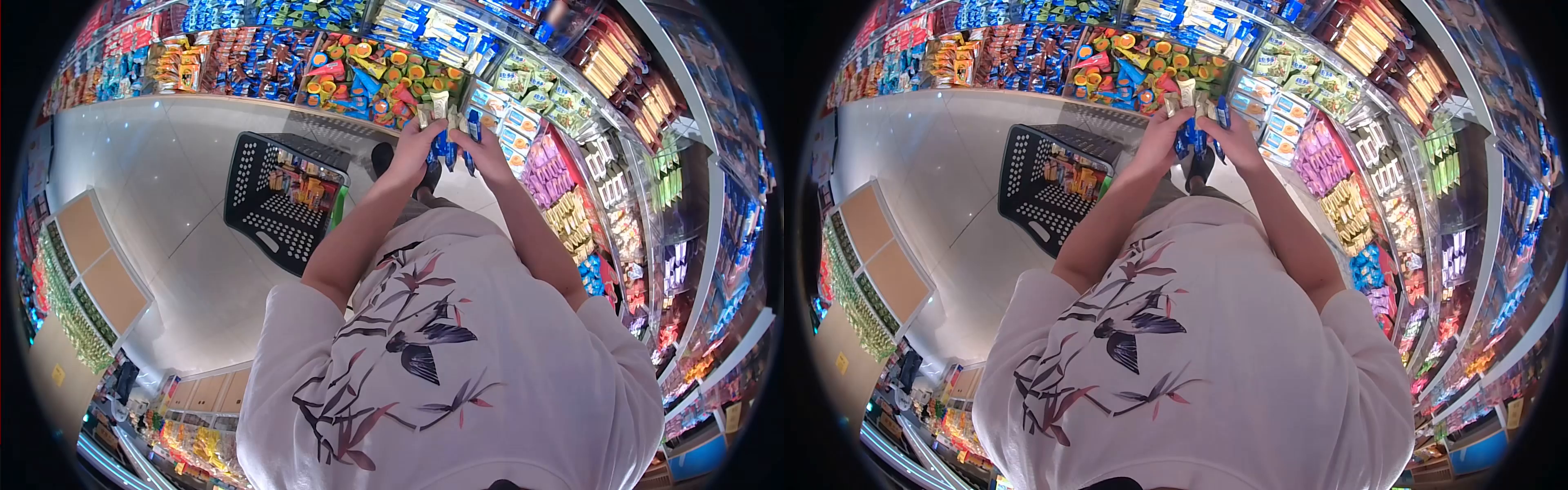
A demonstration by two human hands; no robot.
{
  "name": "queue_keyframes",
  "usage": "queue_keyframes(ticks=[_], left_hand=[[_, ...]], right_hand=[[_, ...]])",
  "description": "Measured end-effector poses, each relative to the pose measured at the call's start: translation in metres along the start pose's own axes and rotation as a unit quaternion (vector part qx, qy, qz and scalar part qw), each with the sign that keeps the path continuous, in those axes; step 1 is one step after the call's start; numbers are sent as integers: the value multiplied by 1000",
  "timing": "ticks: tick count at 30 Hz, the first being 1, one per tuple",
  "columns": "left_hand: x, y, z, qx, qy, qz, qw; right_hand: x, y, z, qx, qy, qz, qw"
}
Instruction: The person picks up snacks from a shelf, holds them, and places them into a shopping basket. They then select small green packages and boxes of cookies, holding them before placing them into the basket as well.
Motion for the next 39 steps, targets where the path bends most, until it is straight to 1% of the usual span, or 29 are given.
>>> queue_keyframes(ticks=[7, 10, 13, 18, 21, 24, 27, 28, 30, 36, 39], left_hand=[[-1, -1, 1, -10, -1, 4, 1000], [7, -8, 6, -13, -23, -6, 1000], [9, -13, 11, -32, -14, -6, 999], [1, -2, 4, -2, -8, 9, 1000], [2, 3, 5, 17, -10, 4, 1000], [6, -1, 11, 15, -8, -3, 1000], [4, 1, 14, 24, 12, -12, 1000], [2, 2, 14, 30, 20, -16, 999], [6, -4, 16, 7, 8, 3, 1000], [14, -12, 26, -32, -5, -2, 999], [11, -10, 25, -41, 8, -1, 999]], right_hand=[[-6, -1, 3, 7, 14, -12, 1000], [-5, -1, 3, 5, 10, -5, 1000], [0, 0, 2, -4, 4, 4, 1000], [-2, 2, 3, 14, 17, -9, 1000], [-12, 7, 4, 59, 47, -60, 995], [-10, 4, 9, 27, -26, -123, 992], [-13, 4, 8, 31, -5, -103, 994], [-18, 4, 8, 39, 25, -70, 996], [-29, 1, 11, 56, 85, -5, 995], [-22, -3, 12, 47, 55, 4, 997], [-9, -1, 7, 35, 31, -35, 998]])
Point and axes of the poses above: each hand's wrist, its own z-axis away from the middle knuckle, its own y-axis out of the back of the hand, x = y × z, the point moved 10 cm from there along -z, towards the middle knuckle, and after that the axes turned 13 degrees about x, right-handed, at the moved point
